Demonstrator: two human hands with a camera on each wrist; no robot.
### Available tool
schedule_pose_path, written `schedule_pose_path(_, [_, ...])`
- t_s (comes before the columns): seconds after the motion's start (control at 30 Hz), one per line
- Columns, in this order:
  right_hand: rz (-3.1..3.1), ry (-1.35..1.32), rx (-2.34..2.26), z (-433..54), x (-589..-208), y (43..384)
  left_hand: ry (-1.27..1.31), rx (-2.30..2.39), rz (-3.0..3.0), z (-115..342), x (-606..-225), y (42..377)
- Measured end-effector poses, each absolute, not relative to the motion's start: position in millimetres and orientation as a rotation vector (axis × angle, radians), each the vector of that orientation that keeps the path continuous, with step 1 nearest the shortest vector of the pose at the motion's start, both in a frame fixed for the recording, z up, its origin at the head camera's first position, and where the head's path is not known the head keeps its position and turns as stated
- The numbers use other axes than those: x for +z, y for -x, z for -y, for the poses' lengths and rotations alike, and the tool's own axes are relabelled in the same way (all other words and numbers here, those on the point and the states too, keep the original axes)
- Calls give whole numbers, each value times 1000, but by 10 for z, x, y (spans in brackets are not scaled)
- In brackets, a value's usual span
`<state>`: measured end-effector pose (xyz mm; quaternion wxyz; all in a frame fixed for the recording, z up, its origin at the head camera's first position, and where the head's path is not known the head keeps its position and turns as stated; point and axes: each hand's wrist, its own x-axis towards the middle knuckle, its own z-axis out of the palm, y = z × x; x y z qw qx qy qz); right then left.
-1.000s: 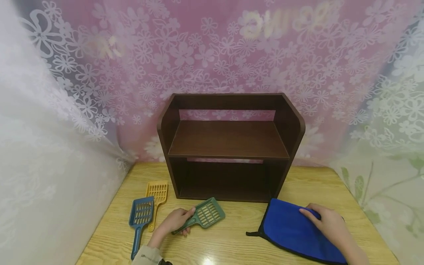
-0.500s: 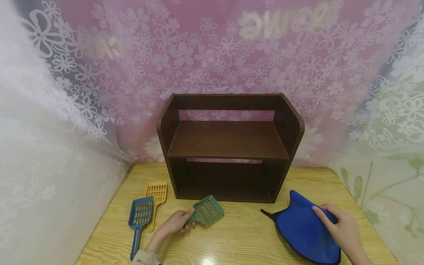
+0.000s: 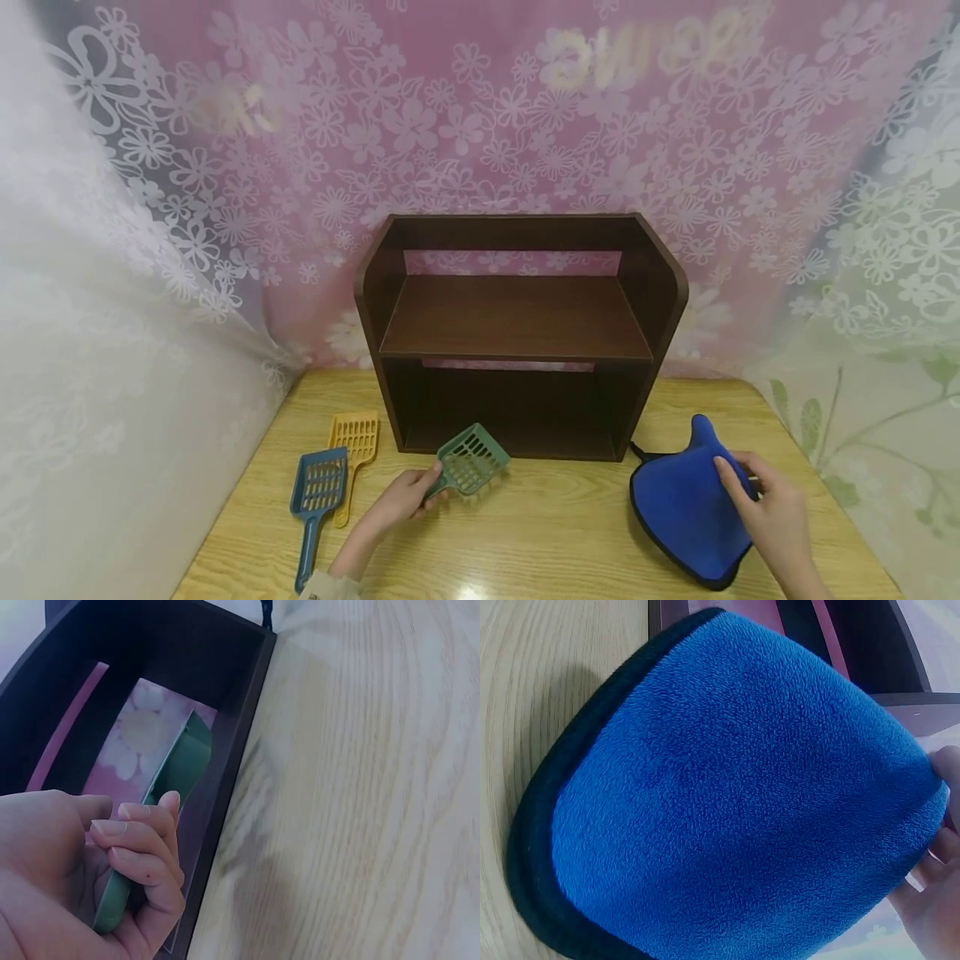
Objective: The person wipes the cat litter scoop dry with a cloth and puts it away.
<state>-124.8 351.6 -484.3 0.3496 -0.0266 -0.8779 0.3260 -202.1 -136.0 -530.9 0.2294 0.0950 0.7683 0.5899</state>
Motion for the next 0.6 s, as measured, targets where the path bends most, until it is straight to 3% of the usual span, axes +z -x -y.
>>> schedule_pose_path(0.27, [2193,94,895,-3443,-4825,1267,-240,1643,-2148,1340,-5247,1996])
schedule_pose_path(0.6, [2019,-166,820,-3415,-4784,1351,-255,1634,-2166,1356,-5223,1972])
